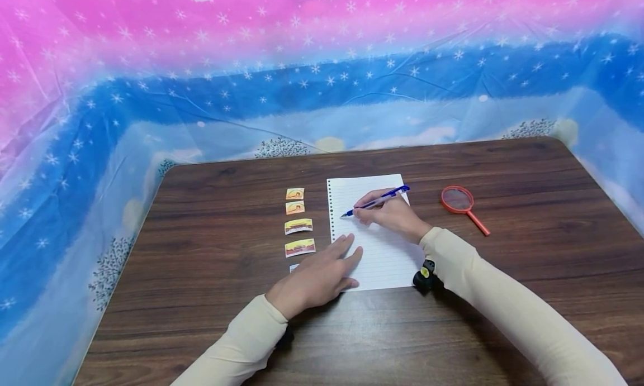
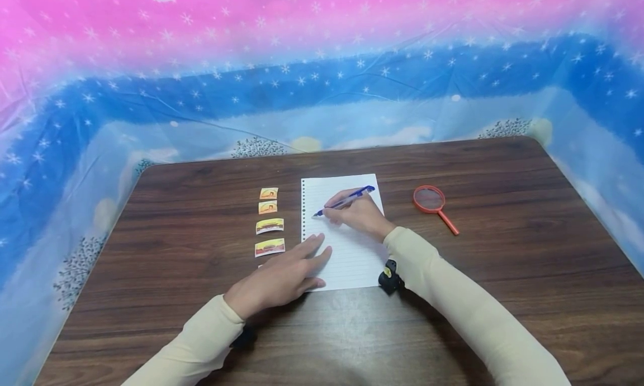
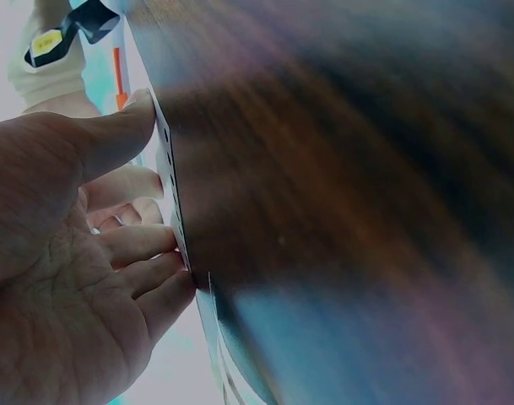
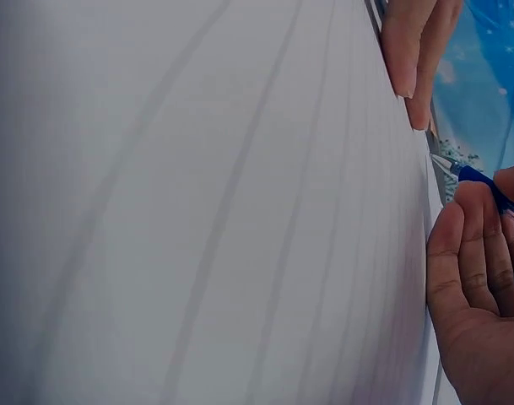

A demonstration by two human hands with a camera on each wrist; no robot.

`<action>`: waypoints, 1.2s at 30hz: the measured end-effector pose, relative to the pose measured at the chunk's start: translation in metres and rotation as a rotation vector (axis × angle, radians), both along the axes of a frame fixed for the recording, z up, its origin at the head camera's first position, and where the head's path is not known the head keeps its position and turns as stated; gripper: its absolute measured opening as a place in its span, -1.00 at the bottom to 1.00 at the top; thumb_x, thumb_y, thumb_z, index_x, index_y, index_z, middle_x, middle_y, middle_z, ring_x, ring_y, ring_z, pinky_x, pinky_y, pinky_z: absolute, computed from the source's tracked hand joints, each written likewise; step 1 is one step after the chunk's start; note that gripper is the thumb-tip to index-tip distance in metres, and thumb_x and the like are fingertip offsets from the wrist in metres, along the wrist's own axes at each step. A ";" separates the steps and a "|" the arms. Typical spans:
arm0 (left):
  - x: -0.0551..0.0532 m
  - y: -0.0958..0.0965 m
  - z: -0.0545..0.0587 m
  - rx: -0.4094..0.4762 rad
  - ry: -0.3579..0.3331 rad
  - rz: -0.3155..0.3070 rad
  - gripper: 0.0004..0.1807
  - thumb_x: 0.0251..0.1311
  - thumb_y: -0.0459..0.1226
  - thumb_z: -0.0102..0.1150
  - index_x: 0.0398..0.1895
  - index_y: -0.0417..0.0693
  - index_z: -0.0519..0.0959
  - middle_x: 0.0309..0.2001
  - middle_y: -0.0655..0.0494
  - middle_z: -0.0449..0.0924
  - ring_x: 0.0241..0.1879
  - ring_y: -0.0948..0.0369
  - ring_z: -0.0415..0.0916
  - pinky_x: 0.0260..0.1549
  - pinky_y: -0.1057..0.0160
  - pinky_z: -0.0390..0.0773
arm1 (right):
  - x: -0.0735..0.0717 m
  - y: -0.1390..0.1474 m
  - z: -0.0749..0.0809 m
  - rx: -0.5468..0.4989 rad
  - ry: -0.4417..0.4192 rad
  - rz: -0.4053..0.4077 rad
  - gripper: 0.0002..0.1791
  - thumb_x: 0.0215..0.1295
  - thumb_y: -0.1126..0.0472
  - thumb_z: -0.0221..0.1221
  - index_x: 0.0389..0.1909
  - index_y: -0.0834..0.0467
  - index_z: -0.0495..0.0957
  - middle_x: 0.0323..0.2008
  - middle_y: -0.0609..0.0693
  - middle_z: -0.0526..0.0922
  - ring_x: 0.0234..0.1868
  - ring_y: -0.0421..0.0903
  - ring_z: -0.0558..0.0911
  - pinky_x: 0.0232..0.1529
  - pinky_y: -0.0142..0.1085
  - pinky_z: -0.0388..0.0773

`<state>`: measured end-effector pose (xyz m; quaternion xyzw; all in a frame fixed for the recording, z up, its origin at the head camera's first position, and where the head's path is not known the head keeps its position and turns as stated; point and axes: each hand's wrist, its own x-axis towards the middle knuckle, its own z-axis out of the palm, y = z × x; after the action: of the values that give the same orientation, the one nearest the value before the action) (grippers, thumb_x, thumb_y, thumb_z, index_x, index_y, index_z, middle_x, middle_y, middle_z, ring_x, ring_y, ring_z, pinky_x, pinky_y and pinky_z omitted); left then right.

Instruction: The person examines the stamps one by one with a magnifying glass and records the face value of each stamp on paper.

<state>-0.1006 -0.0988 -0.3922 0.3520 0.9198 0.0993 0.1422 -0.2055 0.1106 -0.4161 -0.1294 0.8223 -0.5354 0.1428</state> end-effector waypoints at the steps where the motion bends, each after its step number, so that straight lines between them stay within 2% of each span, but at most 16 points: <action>1: 0.000 0.000 0.000 -0.001 -0.002 0.001 -0.33 0.49 0.00 0.06 0.54 -0.12 0.27 0.56 -0.22 0.06 0.55 -0.03 0.00 0.44 0.06 0.17 | 0.000 0.000 0.000 -0.004 -0.001 0.001 -0.76 0.30 0.05 0.37 -0.13 0.09 0.74 -0.40 0.02 0.77 -0.34 -0.03 0.70 -0.27 -0.23 0.53; 12: -0.001 0.000 0.001 -0.003 0.013 -0.010 -0.33 0.49 -0.01 0.06 0.53 -0.13 0.27 0.55 -0.24 0.07 0.55 -0.04 0.01 0.45 0.08 0.16 | 0.000 0.001 -0.001 -0.072 0.030 0.016 -0.78 0.31 0.12 0.37 -0.14 0.15 0.74 -0.42 0.09 0.76 -0.37 -0.02 0.69 -0.34 -0.30 0.46; 22: -0.002 0.000 0.002 0.001 -0.010 0.001 -0.32 0.49 0.00 0.06 0.54 -0.11 0.25 0.57 -0.20 0.05 0.56 -0.03 -0.01 0.45 0.07 0.16 | 0.000 0.000 -0.001 0.007 0.025 -0.020 -0.70 0.35 -0.03 0.32 -0.09 0.10 0.73 -0.34 0.01 0.80 -0.26 -0.06 0.77 -0.18 -0.18 0.53; 30: -0.001 -0.001 0.001 0.007 0.003 -0.006 -0.33 0.49 -0.01 0.06 0.54 -0.13 0.26 0.56 -0.22 0.06 0.55 -0.04 0.00 0.45 0.08 0.14 | 0.000 -0.003 -0.002 0.025 0.035 -0.030 -0.72 0.36 -0.03 0.32 -0.10 0.08 0.73 -0.35 -0.02 0.79 -0.28 -0.08 0.76 -0.19 -0.17 0.55; 36: 0.000 -0.001 0.000 0.005 0.005 -0.008 -0.32 0.49 -0.01 0.06 0.53 -0.13 0.27 0.56 -0.22 0.06 0.55 -0.04 0.01 0.45 0.08 0.15 | 0.001 -0.003 -0.002 0.001 0.024 -0.026 -0.76 0.34 0.01 0.34 -0.14 0.09 0.74 -0.35 0.01 0.78 -0.28 -0.04 0.74 -0.20 -0.18 0.55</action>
<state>-0.1009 -0.0995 -0.3922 0.3565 0.9184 0.1001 0.1392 -0.2042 0.1073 -0.4185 -0.1252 0.8257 -0.5354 0.1258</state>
